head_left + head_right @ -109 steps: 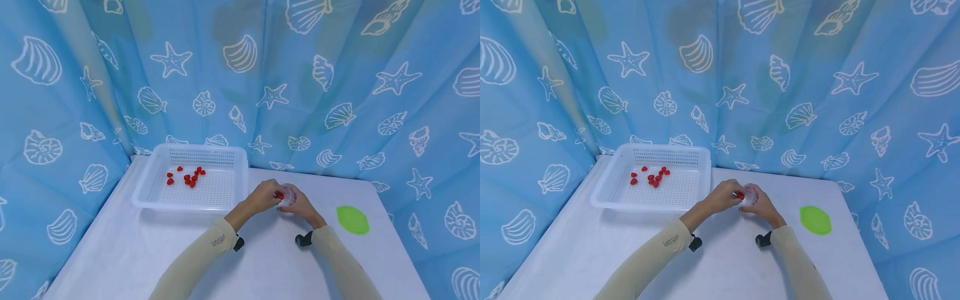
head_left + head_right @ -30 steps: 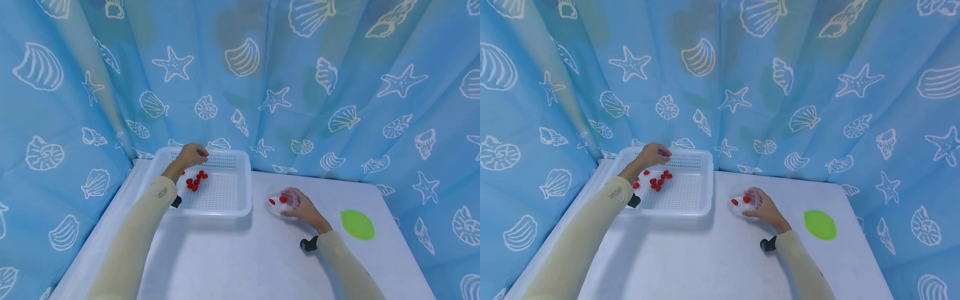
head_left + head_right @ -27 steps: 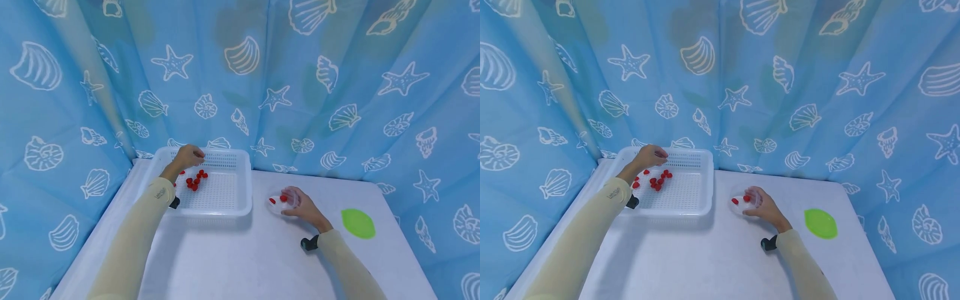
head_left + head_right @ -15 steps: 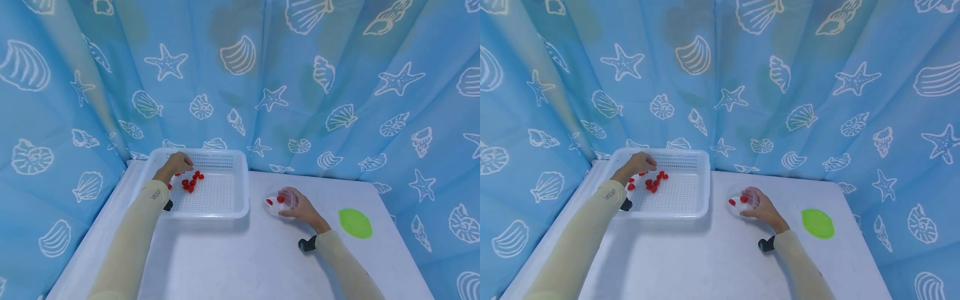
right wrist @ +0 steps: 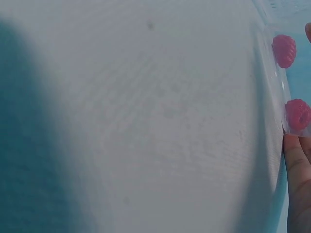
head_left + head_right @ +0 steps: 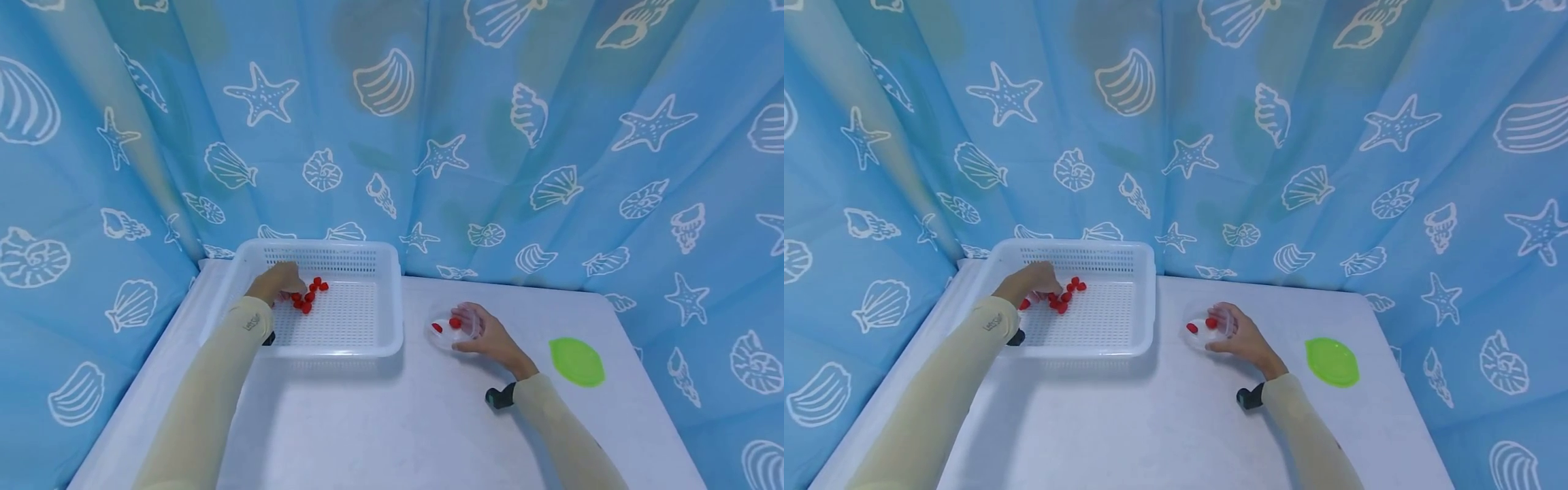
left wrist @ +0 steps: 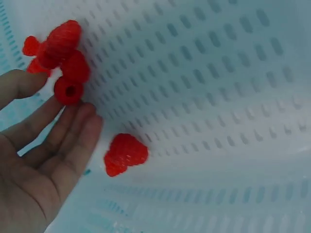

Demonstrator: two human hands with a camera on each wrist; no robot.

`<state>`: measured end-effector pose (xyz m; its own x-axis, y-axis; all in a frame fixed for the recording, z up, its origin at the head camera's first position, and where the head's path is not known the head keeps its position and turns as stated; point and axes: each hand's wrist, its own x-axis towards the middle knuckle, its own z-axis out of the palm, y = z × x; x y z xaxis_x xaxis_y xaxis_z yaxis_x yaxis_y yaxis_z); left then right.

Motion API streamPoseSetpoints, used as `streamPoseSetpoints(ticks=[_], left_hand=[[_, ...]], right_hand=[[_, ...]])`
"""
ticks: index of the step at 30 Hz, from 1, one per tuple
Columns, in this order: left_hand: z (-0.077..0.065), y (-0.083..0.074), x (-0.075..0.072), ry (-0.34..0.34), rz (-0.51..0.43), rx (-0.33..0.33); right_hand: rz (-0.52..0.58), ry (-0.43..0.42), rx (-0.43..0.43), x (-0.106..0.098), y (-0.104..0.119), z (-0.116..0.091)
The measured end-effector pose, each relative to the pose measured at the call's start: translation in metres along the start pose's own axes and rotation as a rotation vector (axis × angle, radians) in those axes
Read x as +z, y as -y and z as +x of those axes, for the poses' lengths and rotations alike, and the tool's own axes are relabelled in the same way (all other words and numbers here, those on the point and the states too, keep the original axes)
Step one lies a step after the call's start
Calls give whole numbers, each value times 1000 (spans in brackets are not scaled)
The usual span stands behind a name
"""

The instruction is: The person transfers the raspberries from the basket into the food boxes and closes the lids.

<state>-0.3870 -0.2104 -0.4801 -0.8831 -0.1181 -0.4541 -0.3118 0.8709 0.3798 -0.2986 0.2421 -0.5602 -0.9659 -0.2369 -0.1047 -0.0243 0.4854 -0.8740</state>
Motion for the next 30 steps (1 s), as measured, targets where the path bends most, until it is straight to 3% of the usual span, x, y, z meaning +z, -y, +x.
streamPoseSetpoints(ticks=[6, 10, 17, 25, 30], left_hand=[[1, 7, -4, -14, 37, -4], [-1, 9, -7, 1, 41, 29], [-11, 4, -22, 49, 39, 185], [-27, -12, -33, -45, -69, 291], [-32, -17, -28, -120, -145, 437]], right_hand=[[-1, 10, -23, 1, 5, 2], [-5, 1, -22, 2, 8, 4], [-10, 5, -29, 3, 10, 4], [-21, -7, -13, 2, 6, 4], [-1, -5, 6, 3, 0, 0]])
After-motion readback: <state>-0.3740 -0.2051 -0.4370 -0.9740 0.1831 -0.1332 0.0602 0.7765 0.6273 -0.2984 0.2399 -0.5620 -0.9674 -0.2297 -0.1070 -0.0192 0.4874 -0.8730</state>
